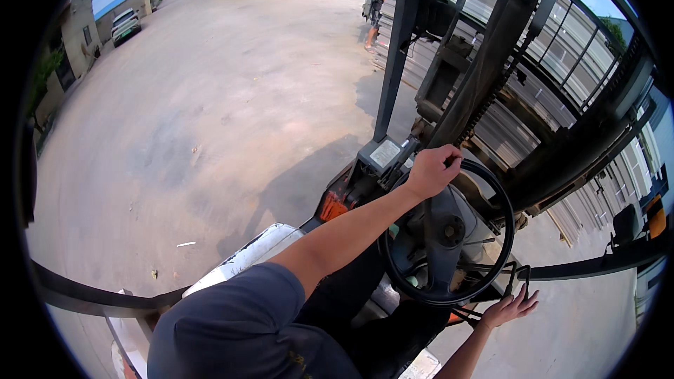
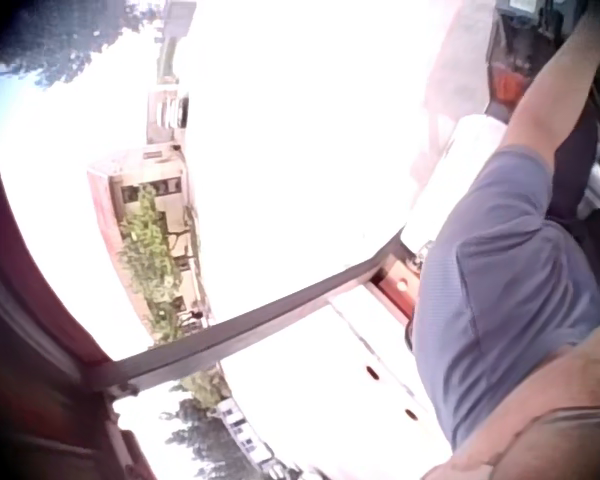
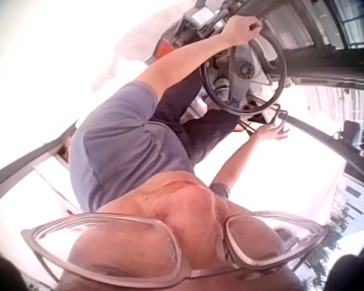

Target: The person operates a forklift by using the steering wheel and control levers to navigate through an outdoor industrial yard, past a truck and pallets, and into a workshop building.

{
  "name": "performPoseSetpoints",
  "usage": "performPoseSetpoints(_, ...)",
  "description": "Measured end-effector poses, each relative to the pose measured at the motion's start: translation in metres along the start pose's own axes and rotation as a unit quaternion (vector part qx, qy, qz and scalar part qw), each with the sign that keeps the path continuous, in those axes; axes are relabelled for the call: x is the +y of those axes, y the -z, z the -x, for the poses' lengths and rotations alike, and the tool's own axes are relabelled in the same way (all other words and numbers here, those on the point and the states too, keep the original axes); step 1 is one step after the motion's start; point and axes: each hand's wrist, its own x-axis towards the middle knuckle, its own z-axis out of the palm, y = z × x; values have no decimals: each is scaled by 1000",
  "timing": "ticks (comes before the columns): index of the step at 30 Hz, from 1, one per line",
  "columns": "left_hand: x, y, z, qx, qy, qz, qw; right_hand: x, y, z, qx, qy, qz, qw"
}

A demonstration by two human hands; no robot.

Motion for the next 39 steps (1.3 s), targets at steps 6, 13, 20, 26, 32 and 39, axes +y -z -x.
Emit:
performPoseSetpoints(6,40,17,75,-114,63,-73,989,13,-30,-54,17,12,0,1000)
performPoseSetpoints(13,74,-239,61,-316,-158,-79,932,12,-56,-79,-8,3,-33,999)
performPoseSetpoints(20,9,-129,-79,-116,20,-169,978,60,-47,-89,-12,-44,-17,999)
performPoseSetpoints(26,95,-115,132,-243,-28,-91,965,71,-44,-104,13,-41,-29,999)
performPoseSetpoints(32,98,-292,78,-316,-118,-44,940,65,-50,-99,4,-30,-50,998)
performPoseSetpoints(39,97,-289,83,-289,-146,-20,946,68,-55,-103,3,-41,-34,999)
